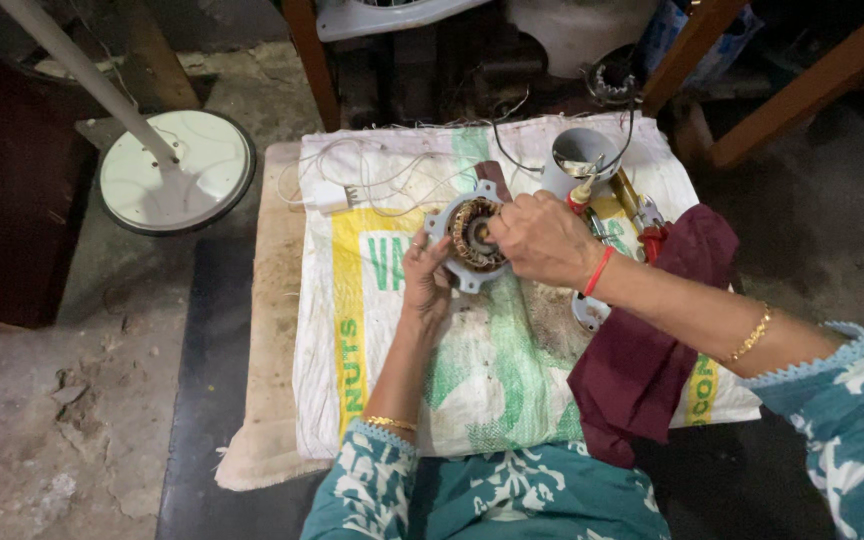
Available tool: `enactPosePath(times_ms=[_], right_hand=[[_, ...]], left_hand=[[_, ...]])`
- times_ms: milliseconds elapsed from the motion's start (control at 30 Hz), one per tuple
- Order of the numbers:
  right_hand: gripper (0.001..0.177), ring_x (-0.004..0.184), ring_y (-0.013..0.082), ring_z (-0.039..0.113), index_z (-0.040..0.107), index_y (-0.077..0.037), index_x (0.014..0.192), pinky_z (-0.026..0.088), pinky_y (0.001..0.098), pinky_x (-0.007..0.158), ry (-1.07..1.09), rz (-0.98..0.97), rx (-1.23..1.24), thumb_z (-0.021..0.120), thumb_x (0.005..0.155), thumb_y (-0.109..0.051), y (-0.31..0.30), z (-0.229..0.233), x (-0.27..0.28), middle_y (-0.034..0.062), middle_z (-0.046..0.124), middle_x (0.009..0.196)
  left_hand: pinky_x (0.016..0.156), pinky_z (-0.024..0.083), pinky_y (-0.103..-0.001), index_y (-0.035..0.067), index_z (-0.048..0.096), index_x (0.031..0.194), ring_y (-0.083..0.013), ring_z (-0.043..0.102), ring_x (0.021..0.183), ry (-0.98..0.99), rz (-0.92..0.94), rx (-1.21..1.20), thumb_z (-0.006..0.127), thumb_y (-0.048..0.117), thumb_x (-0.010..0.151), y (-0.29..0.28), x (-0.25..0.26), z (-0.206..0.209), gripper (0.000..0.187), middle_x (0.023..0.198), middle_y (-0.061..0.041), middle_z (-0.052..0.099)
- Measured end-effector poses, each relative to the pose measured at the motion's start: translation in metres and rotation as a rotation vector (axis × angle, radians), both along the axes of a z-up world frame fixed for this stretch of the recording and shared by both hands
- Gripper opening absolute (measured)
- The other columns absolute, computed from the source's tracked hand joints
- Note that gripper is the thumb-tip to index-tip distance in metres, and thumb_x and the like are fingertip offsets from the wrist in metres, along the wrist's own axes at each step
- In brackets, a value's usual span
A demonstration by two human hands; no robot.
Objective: The person is repairing a small electrical motor component. They use a screwdriver to adjust parts, a cloth to wipe the component, and pliers to manipulate wires.
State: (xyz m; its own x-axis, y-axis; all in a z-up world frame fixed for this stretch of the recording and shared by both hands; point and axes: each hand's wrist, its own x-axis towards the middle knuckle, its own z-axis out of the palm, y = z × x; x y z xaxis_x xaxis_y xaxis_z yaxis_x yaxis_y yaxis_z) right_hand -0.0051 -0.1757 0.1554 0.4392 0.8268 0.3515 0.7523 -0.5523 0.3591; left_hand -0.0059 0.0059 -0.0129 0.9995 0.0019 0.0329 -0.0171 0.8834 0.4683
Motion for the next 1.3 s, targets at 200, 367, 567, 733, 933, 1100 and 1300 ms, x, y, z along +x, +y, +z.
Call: enactPosePath(times_ms=[200, 367, 567, 733, 933, 1100, 1300], right_hand=[[0.007, 0.066, 0.0243, 0.063, 0.060, -0.008, 0.073, 0.052, 0.0394, 0.065, 0.055, -0.010, -0.054, 0.065, 0.070, -0.012, 0.018, 0.002, -0.025, 0.0077, 0.062, 0.067], [0.009, 0.066, 0.0280, 0.067, 0.061, -0.008, 0.073, 0.054, 0.0407, 0.063, 0.070, -0.104, -0.045, 0.066, 0.070, -0.014, 0.022, -0.005, -0.024, 0.0110, 0.066, 0.068], [0.011, 0.071, 0.0342, 0.070, 0.074, -0.011, 0.080, 0.054, 0.0460, 0.064, 0.404, -0.447, 0.022, 0.067, 0.075, -0.019, 0.034, 0.003, -0.017, 0.0157, 0.070, 0.075], [0.014, 0.077, 0.0364, 0.071, 0.072, -0.005, 0.084, 0.054, 0.0475, 0.072, 0.362, -0.476, 0.390, 0.069, 0.084, -0.019, 0.049, -0.004, -0.022, 0.0192, 0.071, 0.080], [0.043, 0.081, 0.0384, 0.070, 0.060, 0.002, 0.104, 0.052, 0.0469, 0.070, 0.366, -0.379, 0.822, 0.077, 0.090, -0.035, 0.016, -0.011, -0.028, 0.0209, 0.070, 0.100], [0.054, 0.096, 0.0348, 0.073, 0.064, -0.003, 0.116, 0.055, 0.0452, 0.082, 0.553, -1.034, 0.890, 0.075, 0.095, -0.051, -0.103, -0.016, 0.010, 0.0227, 0.076, 0.098], [0.055, 0.092, 0.0433, 0.070, 0.070, 0.003, 0.100, 0.052, 0.0526, 0.084, 0.388, -1.102, 0.425, 0.088, 0.074, -0.043, -0.195, -0.078, 0.052, 0.0265, 0.072, 0.092]], left_hand=[[0.109, 0.052, -0.047, 0.004, 0.054, 0.141, -0.0298, 0.064, 0.120, 0.074, -0.163, -0.238, 0.066, 0.062, 0.089, -0.020, -0.009, 0.015, 0.078, 0.131, -0.016, 0.066], [0.110, 0.050, -0.048, -0.002, 0.055, 0.141, -0.0322, 0.063, 0.122, 0.054, -0.217, -0.296, 0.050, 0.082, 0.088, -0.016, -0.008, 0.014, 0.100, 0.135, -0.019, 0.065], [0.109, 0.048, -0.050, 0.002, 0.055, 0.141, -0.0320, 0.063, 0.123, 0.069, -0.294, -0.300, 0.049, 0.078, 0.088, -0.021, -0.008, 0.013, 0.093, 0.136, -0.016, 0.065], [0.112, 0.049, -0.049, 0.003, 0.053, 0.145, -0.0309, 0.060, 0.128, 0.028, -0.214, -0.246, 0.048, 0.068, 0.100, -0.022, -0.005, 0.010, 0.079, 0.140, -0.016, 0.061], [0.107, 0.051, -0.050, 0.003, 0.052, 0.143, -0.0319, 0.062, 0.125, 0.096, -0.245, -0.217, 0.047, 0.071, 0.095, -0.021, -0.003, 0.015, 0.084, 0.138, -0.017, 0.062], [0.111, 0.049, -0.053, 0.001, 0.051, 0.144, -0.0342, 0.061, 0.127, 0.136, -0.205, -0.183, 0.049, 0.072, 0.094, -0.021, 0.001, 0.012, 0.087, 0.140, -0.019, 0.060], [0.112, 0.047, -0.055, 0.001, 0.051, 0.144, -0.0353, 0.059, 0.128, 0.125, -0.248, -0.258, 0.049, 0.073, 0.092, -0.025, 0.001, 0.011, 0.089, 0.142, -0.019, 0.059]])
